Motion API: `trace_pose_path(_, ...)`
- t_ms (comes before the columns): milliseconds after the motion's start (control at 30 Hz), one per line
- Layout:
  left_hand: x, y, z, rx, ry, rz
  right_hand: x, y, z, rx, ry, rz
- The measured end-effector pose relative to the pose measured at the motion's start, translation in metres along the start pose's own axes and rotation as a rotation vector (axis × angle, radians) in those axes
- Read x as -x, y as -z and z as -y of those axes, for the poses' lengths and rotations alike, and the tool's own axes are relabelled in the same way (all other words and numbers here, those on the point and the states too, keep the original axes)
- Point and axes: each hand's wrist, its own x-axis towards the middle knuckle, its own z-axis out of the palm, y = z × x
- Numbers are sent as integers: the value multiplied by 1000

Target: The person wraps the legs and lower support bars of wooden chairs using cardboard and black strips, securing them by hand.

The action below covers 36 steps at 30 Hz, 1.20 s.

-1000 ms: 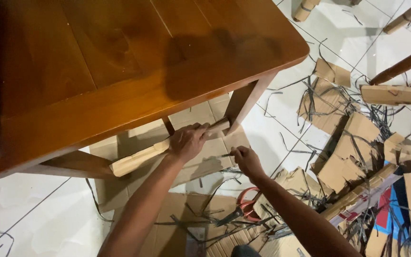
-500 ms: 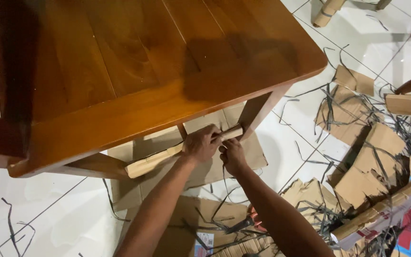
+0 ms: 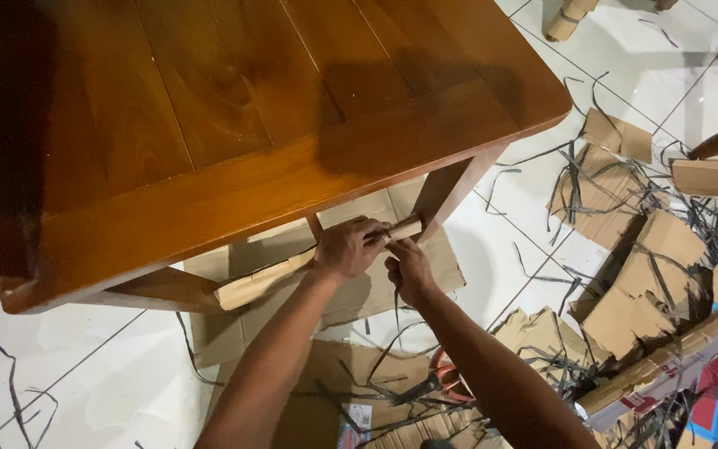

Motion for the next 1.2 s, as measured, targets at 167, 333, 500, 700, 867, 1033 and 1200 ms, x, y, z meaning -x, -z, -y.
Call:
trace_pose_path(167, 6, -11, 4, -51, 39, -37, 89, -36, 53, 122, 73, -65)
trace_pose_path(333, 7, -26, 1, -154, -143, -297, 109, -45, 66, 332, 238, -141)
trace_pose_path(500, 18, -32, -17, -354, -190, -476, 100, -20, 45, 447, 312, -113)
trace_pose_path(700, 39, -50, -24, -156, -71, -468, 134, -26, 56, 561, 261, -59)
trace_pose_path(867, 51, -59, -41, 293, 243, -505, 150, -32, 62, 591, 287, -21)
trace_pose_path(1033, 56, -73, -52, 568, 503, -544, 171, -30, 59, 597, 281, -25)
trace_pose_path(1200, 60, -75, -48, 766, 558, -484, 166, -21, 51, 594, 310, 134)
